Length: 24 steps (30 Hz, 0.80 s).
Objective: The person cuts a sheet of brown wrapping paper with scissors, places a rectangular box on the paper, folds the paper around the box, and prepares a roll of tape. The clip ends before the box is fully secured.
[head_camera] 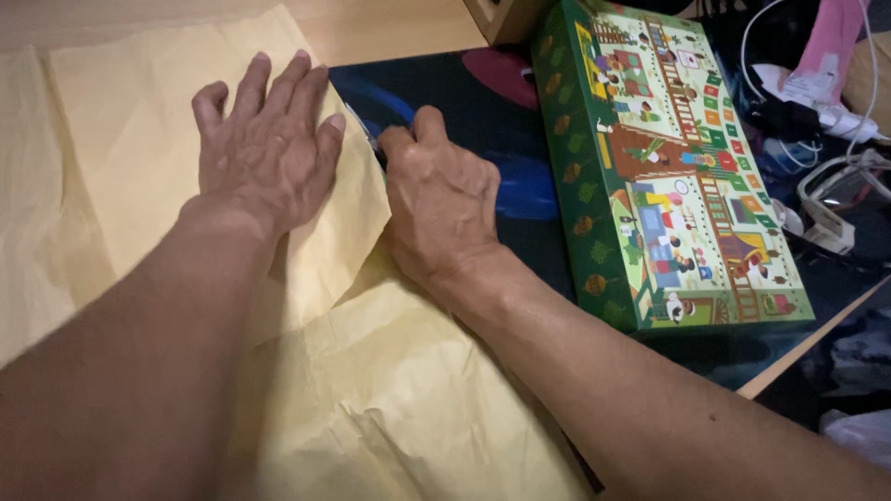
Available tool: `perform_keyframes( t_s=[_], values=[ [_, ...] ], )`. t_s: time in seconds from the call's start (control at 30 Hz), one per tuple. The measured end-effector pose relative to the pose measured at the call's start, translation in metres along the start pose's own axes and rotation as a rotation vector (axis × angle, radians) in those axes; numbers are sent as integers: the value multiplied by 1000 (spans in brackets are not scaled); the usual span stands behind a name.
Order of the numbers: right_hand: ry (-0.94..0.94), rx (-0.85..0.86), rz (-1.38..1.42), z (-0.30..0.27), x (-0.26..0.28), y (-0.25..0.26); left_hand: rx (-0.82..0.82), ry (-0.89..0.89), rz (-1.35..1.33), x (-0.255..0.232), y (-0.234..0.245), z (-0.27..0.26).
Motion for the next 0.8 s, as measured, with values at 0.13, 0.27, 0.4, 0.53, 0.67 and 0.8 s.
perform_keyframes(
  t_s=[0.13, 0.27, 0.4, 0.53, 0.67, 0.8],
  values=[
    [15, 6, 12, 7, -1, -1, 18, 0, 18, -2, 1, 1],
    [9, 30, -28, 14, 1, -7, 20, 8, 19, -1, 2, 3],
    [1, 24, -13, 17, -1, -8, 19, 16, -6, 0, 3, 2],
    [33, -89, 15, 24, 3, -2, 29, 24, 19, 1, 2, 1],
    [32, -39, -1, 29, 2, -11, 36, 29, 19, 0, 2, 3],
    [59, -71, -29, 32, 2, -13, 33, 35, -10, 3, 2, 3]
  ],
)
Point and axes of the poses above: each hand's wrist, its own z-axis towards the middle knuckle, its own y-axis out of the back of the hand, x = y × z, the point moved 9 cm from there along z, towards the middle knuckle, and after that the axes turned 8 degrees about z, right-handed, at the moved point
